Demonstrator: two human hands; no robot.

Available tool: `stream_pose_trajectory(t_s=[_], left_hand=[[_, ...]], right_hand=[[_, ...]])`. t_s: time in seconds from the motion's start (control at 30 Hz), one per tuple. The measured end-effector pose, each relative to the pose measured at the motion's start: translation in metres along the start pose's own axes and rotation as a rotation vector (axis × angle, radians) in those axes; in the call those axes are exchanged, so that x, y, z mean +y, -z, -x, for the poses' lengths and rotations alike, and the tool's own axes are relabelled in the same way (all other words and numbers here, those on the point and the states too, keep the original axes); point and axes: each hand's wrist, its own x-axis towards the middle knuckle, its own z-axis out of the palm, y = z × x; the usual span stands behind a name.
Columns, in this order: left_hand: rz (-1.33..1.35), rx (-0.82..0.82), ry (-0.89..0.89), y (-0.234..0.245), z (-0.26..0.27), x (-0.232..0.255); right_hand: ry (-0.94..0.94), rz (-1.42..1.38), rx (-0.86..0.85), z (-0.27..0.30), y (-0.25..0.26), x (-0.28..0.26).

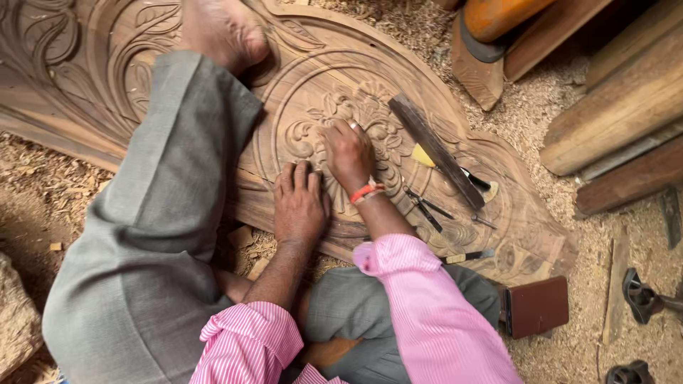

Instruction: The person carves intricate floral patterns into a large wooden panel using a chisel and mallet. They periodically brush away wood shavings with a brush to clear the work area.

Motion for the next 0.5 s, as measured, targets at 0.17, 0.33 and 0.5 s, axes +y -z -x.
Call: stream_pose_trajectory(t_s=[0.17,0.33,0.5], left_hand=[[-0.043,-0.048,0.010,-0.007,0.004,-0.003],[-0.070,-0.043,0.004,-0.005,0.001,0.000],[-0.054,-0.026,0.010,-0.005,-0.003,-0.001]], right_hand=[[0.008,0.046,-0.104,0.004,-0.005,0.004],[0.112,0.036,0.031,-0.003,-0.009,0.008],[0.163,0.056,0.057,0.003,0.004,0.009]])
